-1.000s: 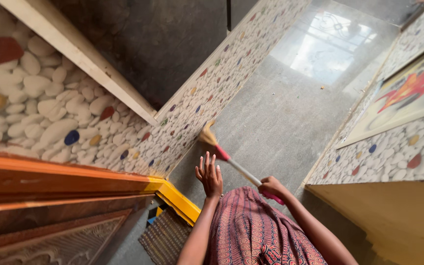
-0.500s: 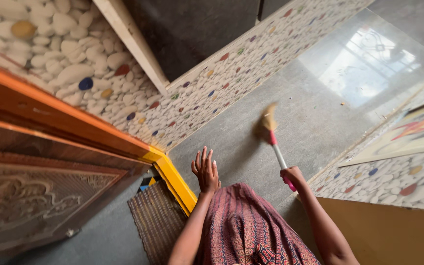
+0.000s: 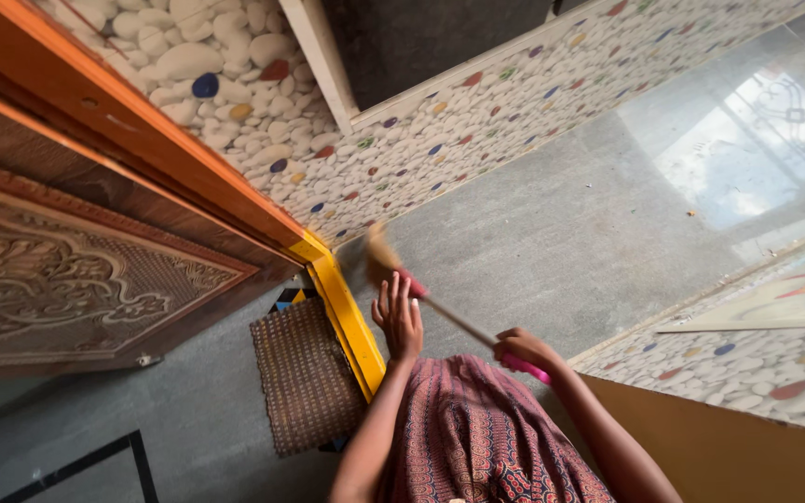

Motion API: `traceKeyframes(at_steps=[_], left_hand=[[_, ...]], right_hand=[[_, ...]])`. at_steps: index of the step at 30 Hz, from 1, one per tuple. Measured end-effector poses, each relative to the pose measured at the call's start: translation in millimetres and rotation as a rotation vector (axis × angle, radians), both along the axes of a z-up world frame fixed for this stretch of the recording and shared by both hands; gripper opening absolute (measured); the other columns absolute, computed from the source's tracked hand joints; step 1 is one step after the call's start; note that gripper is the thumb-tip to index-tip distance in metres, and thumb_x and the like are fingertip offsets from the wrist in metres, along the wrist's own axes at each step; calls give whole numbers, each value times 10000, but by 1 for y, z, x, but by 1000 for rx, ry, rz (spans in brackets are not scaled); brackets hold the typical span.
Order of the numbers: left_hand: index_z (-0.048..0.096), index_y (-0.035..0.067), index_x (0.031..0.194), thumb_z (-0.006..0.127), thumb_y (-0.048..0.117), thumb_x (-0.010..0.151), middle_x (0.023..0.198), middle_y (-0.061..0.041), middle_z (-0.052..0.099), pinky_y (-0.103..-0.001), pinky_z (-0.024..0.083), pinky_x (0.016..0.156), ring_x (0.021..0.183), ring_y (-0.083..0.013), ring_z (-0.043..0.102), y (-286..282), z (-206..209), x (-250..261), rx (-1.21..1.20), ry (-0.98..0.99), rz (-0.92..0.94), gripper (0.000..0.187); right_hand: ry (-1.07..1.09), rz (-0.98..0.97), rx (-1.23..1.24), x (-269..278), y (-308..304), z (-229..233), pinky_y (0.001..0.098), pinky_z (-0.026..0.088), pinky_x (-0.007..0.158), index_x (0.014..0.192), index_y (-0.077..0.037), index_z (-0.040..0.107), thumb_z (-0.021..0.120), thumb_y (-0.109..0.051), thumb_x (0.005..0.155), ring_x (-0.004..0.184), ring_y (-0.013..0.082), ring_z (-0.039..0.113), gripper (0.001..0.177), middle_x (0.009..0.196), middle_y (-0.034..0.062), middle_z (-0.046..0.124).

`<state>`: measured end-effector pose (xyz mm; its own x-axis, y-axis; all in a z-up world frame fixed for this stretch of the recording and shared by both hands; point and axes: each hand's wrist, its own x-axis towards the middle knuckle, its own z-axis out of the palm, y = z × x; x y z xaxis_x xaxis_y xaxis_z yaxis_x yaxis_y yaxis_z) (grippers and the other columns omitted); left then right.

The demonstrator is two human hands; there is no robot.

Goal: The person sweeps the floor in a narrow hallway using a broom.

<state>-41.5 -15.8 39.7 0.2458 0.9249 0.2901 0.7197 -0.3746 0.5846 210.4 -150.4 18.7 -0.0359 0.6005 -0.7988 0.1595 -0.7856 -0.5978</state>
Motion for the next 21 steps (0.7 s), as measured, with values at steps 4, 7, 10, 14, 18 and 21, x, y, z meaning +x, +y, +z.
traceKeyframes(at_steps=[4, 7, 10, 14, 18, 21], left_hand=[[498, 154, 1484, 480, 222, 1041, 1627, -50, 393, -547, 104, 1232, 1514, -297, 320, -9, 0, 0, 54, -28, 3, 449], [506, 156, 1477, 485, 221, 1035, 1622, -54, 400, -557, 100, 1217, 1510, -298, 324, -15, 0, -9, 37, -4, 36, 447], [501, 155, 1481, 478, 226, 1038, 1622, -61, 400, -554, 116, 1211, 1506, -297, 329, -18, -5, -22, 20, 18, 54, 449], [496, 159, 1493, 462, 233, 1046, 1619, -52, 404, -540, 134, 1207, 1499, -294, 332, -21, -9, -42, 27, 60, 60, 454], [492, 163, 1490, 449, 237, 1065, 1624, -49, 399, -528, 139, 1217, 1509, -293, 323, -20, -11, -49, 55, 26, 56, 434], [495, 167, 1492, 448, 238, 1066, 1621, -42, 400, -535, 122, 1216, 1509, -282, 318, -21, -13, -50, 41, 62, 70, 435]], right_hand=[[35, 202, 53, -43, 26, -18, 250, 541, 456, 896, 18, 777, 654, -125, 840, 557, 136, 656, 196, 732, 98, 718], [-65, 273, 72, -54, 34, -23, 258, 501, 433, 896, -10, 781, 656, -154, 874, 530, 151, 609, 192, 750, 89, 719], [51, -59, 0, -22, 29, -15, 276, 578, 463, 954, -29, 793, 677, -135, 871, 538, 167, 648, 178, 771, 133, 749], [-170, -275, -78, 25, 33, 0, 297, 574, 501, 945, -21, 789, 711, -160, 876, 548, 172, 641, 173, 762, 134, 746], [-445, -313, -37, 45, 41, 8, 305, 573, 535, 896, 63, 775, 738, -104, 846, 572, 195, 681, 178, 729, 149, 726], [-468, -324, 21, 45, 35, 9, 305, 603, 532, 902, 111, 753, 729, -74, 830, 565, 204, 692, 200, 718, 155, 722]])
